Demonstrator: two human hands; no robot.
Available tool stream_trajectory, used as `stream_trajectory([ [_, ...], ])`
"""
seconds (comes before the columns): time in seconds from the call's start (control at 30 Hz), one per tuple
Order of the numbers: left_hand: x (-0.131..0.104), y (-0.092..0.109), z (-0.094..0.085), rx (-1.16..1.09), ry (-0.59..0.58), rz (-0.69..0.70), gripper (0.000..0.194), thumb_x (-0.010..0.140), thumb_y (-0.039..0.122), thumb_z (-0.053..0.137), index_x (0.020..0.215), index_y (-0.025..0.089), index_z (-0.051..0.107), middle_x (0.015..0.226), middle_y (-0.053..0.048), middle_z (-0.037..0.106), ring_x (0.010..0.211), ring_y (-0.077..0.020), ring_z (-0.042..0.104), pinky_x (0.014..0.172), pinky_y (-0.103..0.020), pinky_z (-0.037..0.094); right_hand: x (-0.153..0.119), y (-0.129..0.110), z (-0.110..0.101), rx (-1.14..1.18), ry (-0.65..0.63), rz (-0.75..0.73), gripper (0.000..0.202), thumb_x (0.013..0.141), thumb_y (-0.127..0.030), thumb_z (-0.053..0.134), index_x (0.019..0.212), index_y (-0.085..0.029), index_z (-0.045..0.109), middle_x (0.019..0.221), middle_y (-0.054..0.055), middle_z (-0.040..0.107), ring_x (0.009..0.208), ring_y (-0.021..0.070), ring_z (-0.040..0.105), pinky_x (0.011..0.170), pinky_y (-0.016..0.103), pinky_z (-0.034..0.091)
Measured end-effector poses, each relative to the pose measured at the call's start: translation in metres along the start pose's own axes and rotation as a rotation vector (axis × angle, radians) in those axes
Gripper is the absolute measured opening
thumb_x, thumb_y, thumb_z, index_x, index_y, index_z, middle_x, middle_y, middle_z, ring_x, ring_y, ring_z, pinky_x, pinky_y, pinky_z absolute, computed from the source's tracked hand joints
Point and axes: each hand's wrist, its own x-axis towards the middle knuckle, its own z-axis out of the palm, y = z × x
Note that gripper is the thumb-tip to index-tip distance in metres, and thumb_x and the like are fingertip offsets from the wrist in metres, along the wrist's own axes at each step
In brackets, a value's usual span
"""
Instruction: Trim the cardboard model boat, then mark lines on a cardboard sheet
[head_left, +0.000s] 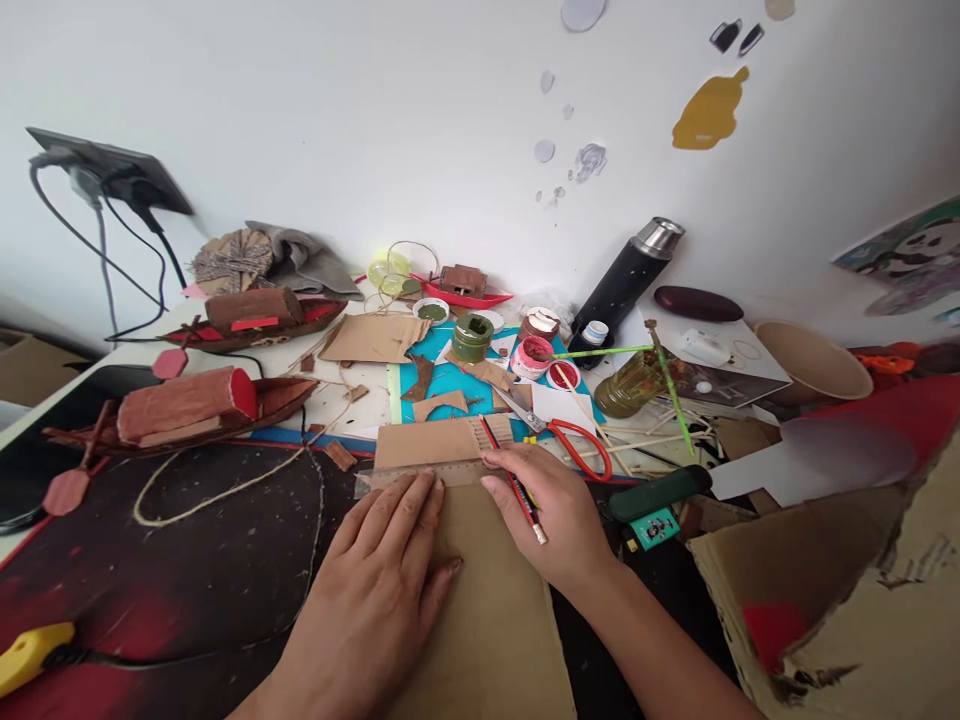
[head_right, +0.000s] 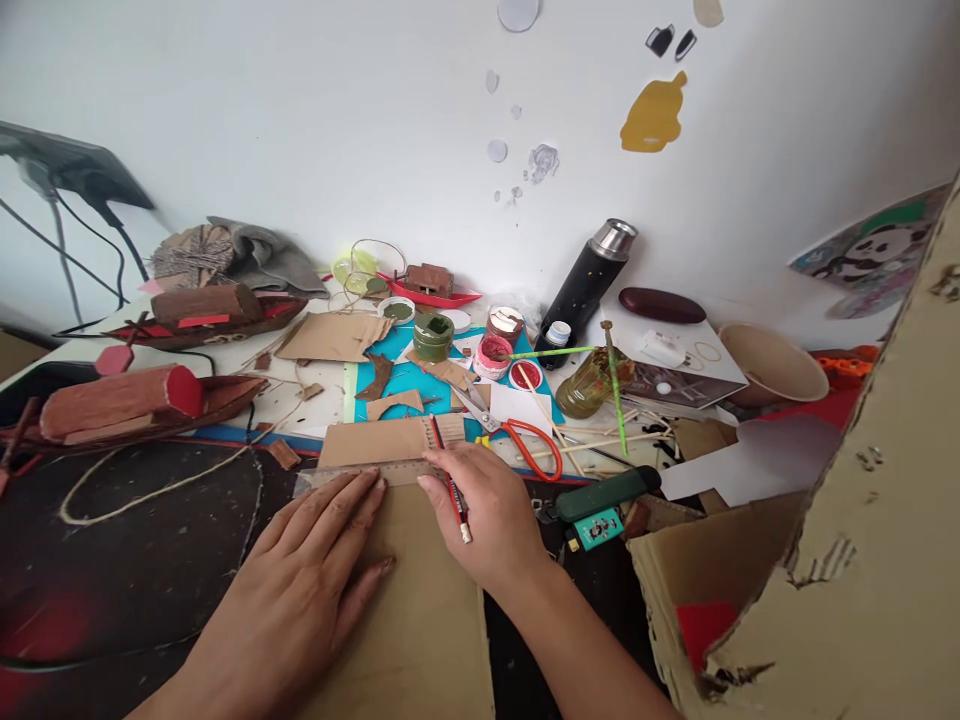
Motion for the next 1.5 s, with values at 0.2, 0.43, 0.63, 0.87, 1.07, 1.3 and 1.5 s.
stream_trajectory([
  [0.2, 0.0000, 0.0001, 0.0020, 0.007, 0.023, 0.015, 0.049, 0.109, 0.032, 0.040, 0.142, 0.004, 0.062, 0.143, -0.018, 0.072, 0.130, -0.0329, 0.063, 0.113, -0.048, 0.040, 0.0004, -0.0017, 0.0006, -0.009, -0.007, 0.011, 0.019, 0.108, -0.021, 0.062, 0.122, -0.023, 0.073, 0.111, 0.010, 0.083, 0.107, 0.0272, 0.078, 0.095, 0.043, 0.063],
  [0.43, -0.0037, -0.0017, 0.0066, -0.012, 0.027, 0.009, 0.050, 0.107, 0.034, 0.044, 0.145, 0.006, 0.061, 0.147, -0.018, 0.070, 0.132, -0.0324, 0.063, 0.113, -0.047, 0.041, 0.0008, -0.0023, 0.0006, -0.007, -0.004, 0.013, 0.019, 0.108, -0.022, 0.062, 0.123, -0.023, 0.074, 0.112, 0.009, 0.084, 0.107, 0.0277, 0.079, 0.096, 0.044, 0.064],
  [0.63, -0.0035, -0.0008, 0.0066, -0.026, 0.043, -0.013, 0.050, 0.106, 0.034, 0.047, 0.145, 0.007, 0.062, 0.145, -0.016, 0.071, 0.131, -0.0319, 0.064, 0.113, -0.047, 0.043, 0.0010, -0.0019, 0.0000, -0.005, -0.011, 0.011, 0.020, 0.107, -0.022, 0.062, 0.123, -0.024, 0.075, 0.112, 0.009, 0.084, 0.107, 0.0279, 0.080, 0.095, 0.044, 0.064],
  [0.87, -0.0024, 0.0012, 0.0038, -0.020, 0.022, -0.009, 0.050, 0.107, 0.033, 0.045, 0.144, 0.004, 0.061, 0.146, -0.018, 0.070, 0.131, -0.0340, 0.063, 0.113, -0.049, 0.042, 0.0004, -0.0003, 0.0000, -0.016, -0.004, -0.010, 0.018, 0.108, -0.022, 0.062, 0.121, -0.023, 0.074, 0.110, 0.011, 0.083, 0.105, 0.0274, 0.079, 0.092, 0.043, 0.065],
  [1.07, -0.0034, 0.0015, 0.0047, -0.042, 0.021, -0.026, 0.050, 0.107, 0.035, 0.046, 0.145, 0.005, 0.061, 0.147, -0.018, 0.069, 0.132, -0.0339, 0.063, 0.112, -0.049, 0.045, -0.0010, 0.0008, -0.0001, 0.008, 0.000, 0.009, 0.018, 0.107, -0.022, 0.063, 0.121, -0.024, 0.075, 0.109, 0.010, 0.082, 0.103, 0.0266, 0.078, 0.091, 0.042, 0.065],
  [1.3, -0.0029, 0.0001, 0.0030, -0.045, 0.015, -0.005, 0.050, 0.108, 0.035, 0.045, 0.143, 0.004, 0.062, 0.145, -0.019, 0.070, 0.131, -0.0344, 0.062, 0.112, -0.049, 0.043, -0.0011, 0.0004, 0.0000, 0.026, -0.021, 0.036, 0.019, 0.108, -0.022, 0.062, 0.121, -0.024, 0.075, 0.110, 0.010, 0.082, 0.105, 0.0267, 0.078, 0.092, 0.042, 0.064],
  [1.5, -0.0002, -0.0003, 0.0030, -0.043, 0.013, 0.010, 0.049, 0.108, 0.032, 0.044, 0.141, 0.002, 0.062, 0.145, -0.021, 0.069, 0.130, -0.0352, 0.062, 0.112, -0.050, 0.041, -0.0007, 0.0005, 0.0004, 0.028, -0.011, 0.029, 0.017, 0.108, -0.022, 0.062, 0.120, -0.022, 0.074, 0.109, 0.010, 0.081, 0.104, 0.0263, 0.077, 0.093, 0.042, 0.064],
])
